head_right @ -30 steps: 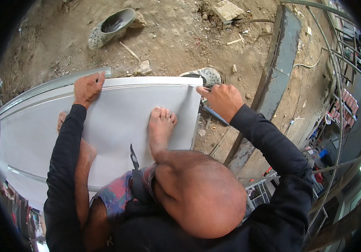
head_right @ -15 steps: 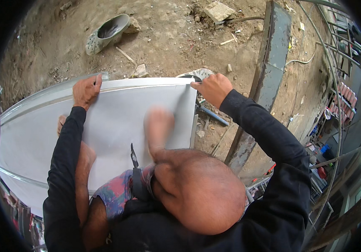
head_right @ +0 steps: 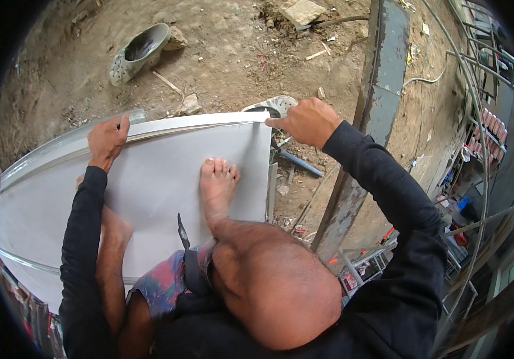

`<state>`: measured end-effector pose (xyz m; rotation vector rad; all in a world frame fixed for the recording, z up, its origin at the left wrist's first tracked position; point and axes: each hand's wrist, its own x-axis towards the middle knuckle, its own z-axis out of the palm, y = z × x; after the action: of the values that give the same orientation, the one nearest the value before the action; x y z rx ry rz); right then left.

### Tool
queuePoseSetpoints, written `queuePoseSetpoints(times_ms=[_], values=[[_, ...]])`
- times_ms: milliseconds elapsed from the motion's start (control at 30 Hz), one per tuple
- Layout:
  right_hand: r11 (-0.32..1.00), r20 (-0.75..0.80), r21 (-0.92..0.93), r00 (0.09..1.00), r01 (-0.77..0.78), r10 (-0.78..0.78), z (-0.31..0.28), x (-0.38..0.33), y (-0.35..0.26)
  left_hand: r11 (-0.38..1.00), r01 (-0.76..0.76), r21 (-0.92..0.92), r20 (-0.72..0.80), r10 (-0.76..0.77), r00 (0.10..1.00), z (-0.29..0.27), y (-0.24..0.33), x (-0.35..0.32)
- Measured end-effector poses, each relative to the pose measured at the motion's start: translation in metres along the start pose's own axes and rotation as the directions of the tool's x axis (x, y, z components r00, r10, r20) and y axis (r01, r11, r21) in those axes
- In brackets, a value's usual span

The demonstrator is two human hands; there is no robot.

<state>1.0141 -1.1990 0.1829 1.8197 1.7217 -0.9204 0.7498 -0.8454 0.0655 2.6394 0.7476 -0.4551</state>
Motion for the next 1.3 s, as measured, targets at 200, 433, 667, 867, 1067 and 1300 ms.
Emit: queuePoseSetpoints(times_ms=[200, 433, 667, 867, 1067, 1300], values=[[0.999, -0.026, 0.007, 0.999, -0.034, 0.034, 0.018, 0.000, -0.014, 0.994, -0.084, -0.074, 0.274, 0.101, 0.957, -0.003, 0.007, 0.017], [0.998, -0.113, 0.057, 0.994, 0.012, -0.005, 0.012, 0.021, -0.028, 0.865, -0.293, -0.407, 0.461, 0.472, 0.752, 0.039, 0.114, 0.043], [0.992, -0.092, 0.081, 0.990, -0.097, 0.104, 0.050, -0.003, -0.012, 0.829, -0.365, -0.425, 0.328, 0.517, 0.791, 0.051, 0.122, 0.041], [0.996, -0.092, -0.004, 0.992, -0.087, 0.086, 0.048, -0.029, -0.005, 0.848, -0.405, -0.342, 0.314, 0.509, 0.802, 0.048, 0.119, 0.036], [0.995, -0.067, -0.015, 0.993, -0.100, 0.099, 0.055, -0.018, 0.003, 0.831, -0.477, -0.286, 0.299, 0.550, 0.780, 0.041, 0.132, 0.041], [0.991, -0.090, 0.077, 0.989, -0.109, 0.116, 0.034, -0.068, 0.066, 0.749, -0.624, -0.221, 0.051, 0.648, 0.760, 0.042, 0.051, 0.055]])
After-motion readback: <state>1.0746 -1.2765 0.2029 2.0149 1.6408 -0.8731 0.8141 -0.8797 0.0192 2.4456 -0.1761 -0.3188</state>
